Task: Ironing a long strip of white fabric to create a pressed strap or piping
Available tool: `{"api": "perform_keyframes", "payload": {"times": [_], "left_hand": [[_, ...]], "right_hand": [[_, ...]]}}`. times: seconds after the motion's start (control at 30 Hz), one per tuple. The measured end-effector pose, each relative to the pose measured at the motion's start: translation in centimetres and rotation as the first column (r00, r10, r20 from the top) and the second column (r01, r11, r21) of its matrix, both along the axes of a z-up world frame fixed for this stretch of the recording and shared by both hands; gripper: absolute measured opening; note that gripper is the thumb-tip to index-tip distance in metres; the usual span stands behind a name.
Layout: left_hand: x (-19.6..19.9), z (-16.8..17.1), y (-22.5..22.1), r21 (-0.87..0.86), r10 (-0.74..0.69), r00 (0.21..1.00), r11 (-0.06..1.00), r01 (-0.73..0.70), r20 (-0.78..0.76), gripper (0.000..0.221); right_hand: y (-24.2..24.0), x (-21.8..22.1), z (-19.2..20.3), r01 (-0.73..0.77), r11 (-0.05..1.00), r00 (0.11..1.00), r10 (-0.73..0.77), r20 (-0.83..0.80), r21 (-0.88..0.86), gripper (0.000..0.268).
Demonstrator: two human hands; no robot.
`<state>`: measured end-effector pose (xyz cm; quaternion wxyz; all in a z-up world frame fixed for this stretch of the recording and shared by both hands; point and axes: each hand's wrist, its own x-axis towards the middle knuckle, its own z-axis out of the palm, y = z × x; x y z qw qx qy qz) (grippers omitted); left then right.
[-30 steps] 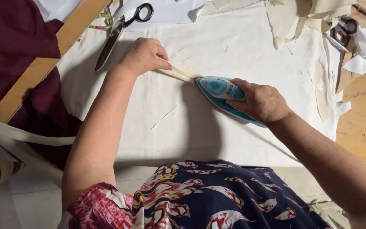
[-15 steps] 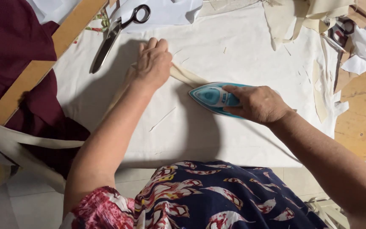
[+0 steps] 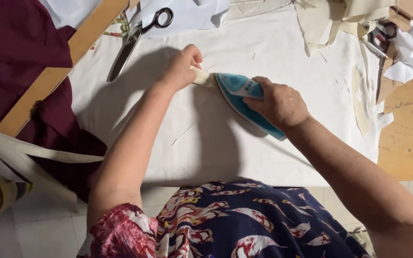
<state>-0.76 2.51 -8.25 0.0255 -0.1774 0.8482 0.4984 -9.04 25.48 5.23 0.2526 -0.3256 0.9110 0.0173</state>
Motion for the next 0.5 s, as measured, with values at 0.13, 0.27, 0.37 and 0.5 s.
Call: {"api": "perform_keyframes", "payload": {"times": [0.13,0.27,0.37,0.5], "left_hand": [[-1.5,-2.5,2.6,-0.064,0.079,0.994,0.995,-0.074,0.074,0.024],[-0.8,-1.4,2.9,-0.122,0.035,0.997,0.992,-0.043,-0.066,0.030],[-0.5,-3.0,1.8,-0.182,-0.071,0.986,0.982,0.043,-0.148,0.018],[-0.4,-2.0,1.8,-0.148,-0.135,0.956,0.984,0.099,-0.259,0.015]], "right_hand": [[0.4,0.2,0.0,0.021,0.999,1.000,-0.021,-0.002,-0.048,0.050],[2.6,0.3,0.3,0.005,0.999,0.997,-0.002,0.074,-0.044,0.053],[5.4,0.3,0.2,-0.157,0.985,0.987,0.160,0.029,-0.070,0.056],[7.3,-0.3,-1.0,-0.230,0.967,0.973,0.232,0.005,-0.111,0.058]]}}
